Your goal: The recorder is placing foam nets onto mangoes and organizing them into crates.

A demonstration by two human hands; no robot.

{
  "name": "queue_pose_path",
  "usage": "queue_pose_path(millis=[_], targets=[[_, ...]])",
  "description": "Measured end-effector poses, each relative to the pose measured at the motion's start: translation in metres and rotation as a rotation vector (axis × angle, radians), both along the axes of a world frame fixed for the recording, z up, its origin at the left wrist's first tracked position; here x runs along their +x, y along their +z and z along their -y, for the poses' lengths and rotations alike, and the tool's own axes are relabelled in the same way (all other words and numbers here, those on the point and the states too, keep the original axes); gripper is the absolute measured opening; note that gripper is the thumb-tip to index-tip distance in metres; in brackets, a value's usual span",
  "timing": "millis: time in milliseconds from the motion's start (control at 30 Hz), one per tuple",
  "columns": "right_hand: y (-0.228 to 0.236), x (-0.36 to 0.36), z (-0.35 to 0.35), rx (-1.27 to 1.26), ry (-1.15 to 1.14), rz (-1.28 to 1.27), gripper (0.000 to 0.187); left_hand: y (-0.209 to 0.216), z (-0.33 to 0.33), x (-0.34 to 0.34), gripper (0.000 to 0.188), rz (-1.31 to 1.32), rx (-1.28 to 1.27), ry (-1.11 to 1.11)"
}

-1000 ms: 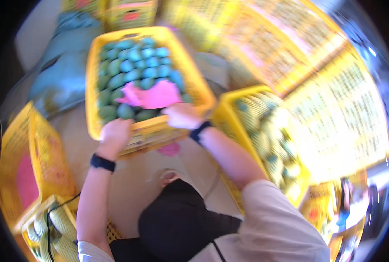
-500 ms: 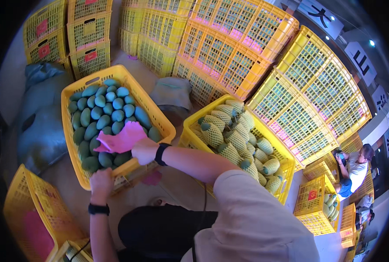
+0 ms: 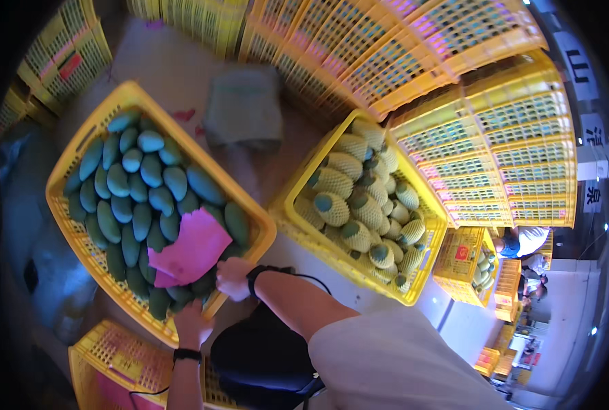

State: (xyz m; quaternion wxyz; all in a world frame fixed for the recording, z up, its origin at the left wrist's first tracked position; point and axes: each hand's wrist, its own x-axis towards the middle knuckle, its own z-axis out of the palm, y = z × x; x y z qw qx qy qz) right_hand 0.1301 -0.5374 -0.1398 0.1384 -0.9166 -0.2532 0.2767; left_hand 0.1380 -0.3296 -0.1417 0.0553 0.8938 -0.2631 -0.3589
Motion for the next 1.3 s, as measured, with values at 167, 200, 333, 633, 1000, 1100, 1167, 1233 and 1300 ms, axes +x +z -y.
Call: queue_pose_path(millis=[167,200,333,633,1000,1100,1167,1233,1300], targets=[[-0.010,-0.002,0.001,0.063,-0.072,-0.076,0.016,-0.016,-0.007,-0.008,0.029,0.112,-0.278,0.033],[-0.009,-0.001,0.001,0.062,-0.083,-0.058,0.016,-0.017,-0.008,-0.009,0.030,0.120,-0.277,0.028],[0.002,0.003,0.000,-0.031,-0.073,-0.153,0.016,-0.016,-0.008,-0.008,0.036,0.113,-0.192,-0.040],[0.001,0.000,0.004,-0.048,-0.020,-0.100,0.026,-0.027,-0.016,-0.013,0.024,0.218,-0.190,-0.098],[0.004,-0.033,0.002,-0.059,-0.193,0.162,0.027,-0.019,0.001,-0.037,0.034,0.362,0.144,0.152],[0.007,-0.039,-0.006,-0.110,-0.270,0.197,0.028,-0.014,0.005,-0.048,0.038,0.475,0.179,0.294],[0.008,-0.044,-0.011,-0.110,-0.269,0.232,0.030,-0.008,0.006,-0.053,0.037,0.383,0.174,0.342],[0.008,-0.050,-0.013,-0.171,-0.310,0.199,0.031,-0.004,0.007,-0.062,0.032,0.408,0.170,0.350],[0.006,-0.062,-0.011,-0.154,-0.297,0.223,0.031,-0.003,0.008,-0.077,0.030,0.396,0.175,0.419]])
